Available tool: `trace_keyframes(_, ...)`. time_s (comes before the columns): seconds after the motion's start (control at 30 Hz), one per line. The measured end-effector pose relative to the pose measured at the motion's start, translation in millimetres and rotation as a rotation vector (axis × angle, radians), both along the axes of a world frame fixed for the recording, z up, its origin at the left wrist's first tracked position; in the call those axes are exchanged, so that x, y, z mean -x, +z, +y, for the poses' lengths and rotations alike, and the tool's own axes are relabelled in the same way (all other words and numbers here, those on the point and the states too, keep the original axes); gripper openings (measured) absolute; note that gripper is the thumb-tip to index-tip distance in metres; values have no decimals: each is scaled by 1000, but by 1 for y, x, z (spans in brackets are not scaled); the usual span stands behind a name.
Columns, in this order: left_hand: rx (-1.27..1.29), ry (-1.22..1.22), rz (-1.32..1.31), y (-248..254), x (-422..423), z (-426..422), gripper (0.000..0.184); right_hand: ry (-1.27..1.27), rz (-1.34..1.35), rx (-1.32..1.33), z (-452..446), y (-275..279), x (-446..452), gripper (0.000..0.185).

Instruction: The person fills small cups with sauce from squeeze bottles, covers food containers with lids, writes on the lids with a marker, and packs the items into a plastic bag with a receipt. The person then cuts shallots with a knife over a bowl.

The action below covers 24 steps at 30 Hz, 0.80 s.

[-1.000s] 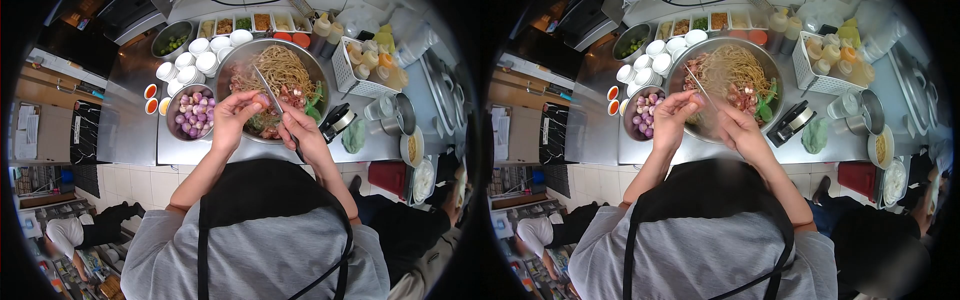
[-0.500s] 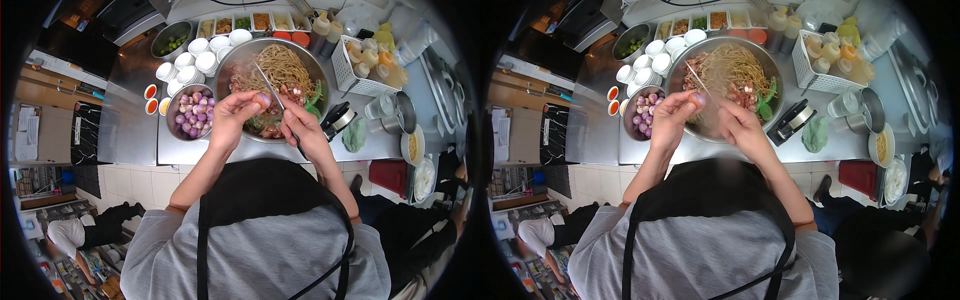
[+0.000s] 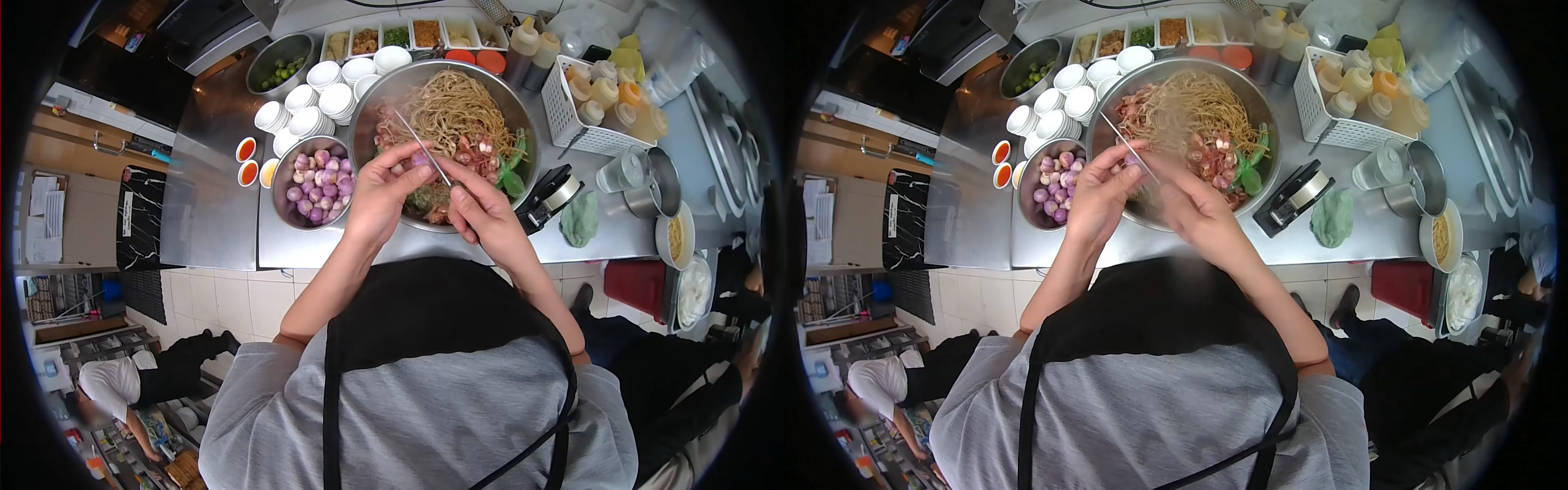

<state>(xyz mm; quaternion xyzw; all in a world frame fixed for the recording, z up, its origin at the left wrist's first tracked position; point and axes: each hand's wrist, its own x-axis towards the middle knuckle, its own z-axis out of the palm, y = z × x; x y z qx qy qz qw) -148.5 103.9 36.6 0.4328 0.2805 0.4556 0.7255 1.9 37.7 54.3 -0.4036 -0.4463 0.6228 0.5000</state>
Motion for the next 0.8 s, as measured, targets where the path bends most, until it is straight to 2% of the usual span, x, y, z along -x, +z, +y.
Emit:
trace_keyframes(0.2,9,-68,-26,5,2,0,31,-70,-83,-18,6,-9,-7,38)
trace_keyframes(0.27,15,-82,-38,5,4,0,33,-187,-153,-17,9,-11,-11,38)
trace_keyframes(0.37,31,-94,-53,7,5,1,34,-229,-211,4,12,-11,-22,38)
trace_keyframes(0.53,105,-61,-109,0,3,4,34,-179,-232,-50,1,-8,-11,42)
trace_keyframes(0.6,247,-45,-257,-4,2,5,27,-165,-230,-102,-4,-4,-2,43)
trace_keyframes(0.8,320,-49,-352,-8,0,2,25,-80,-154,-125,-5,-2,7,46)
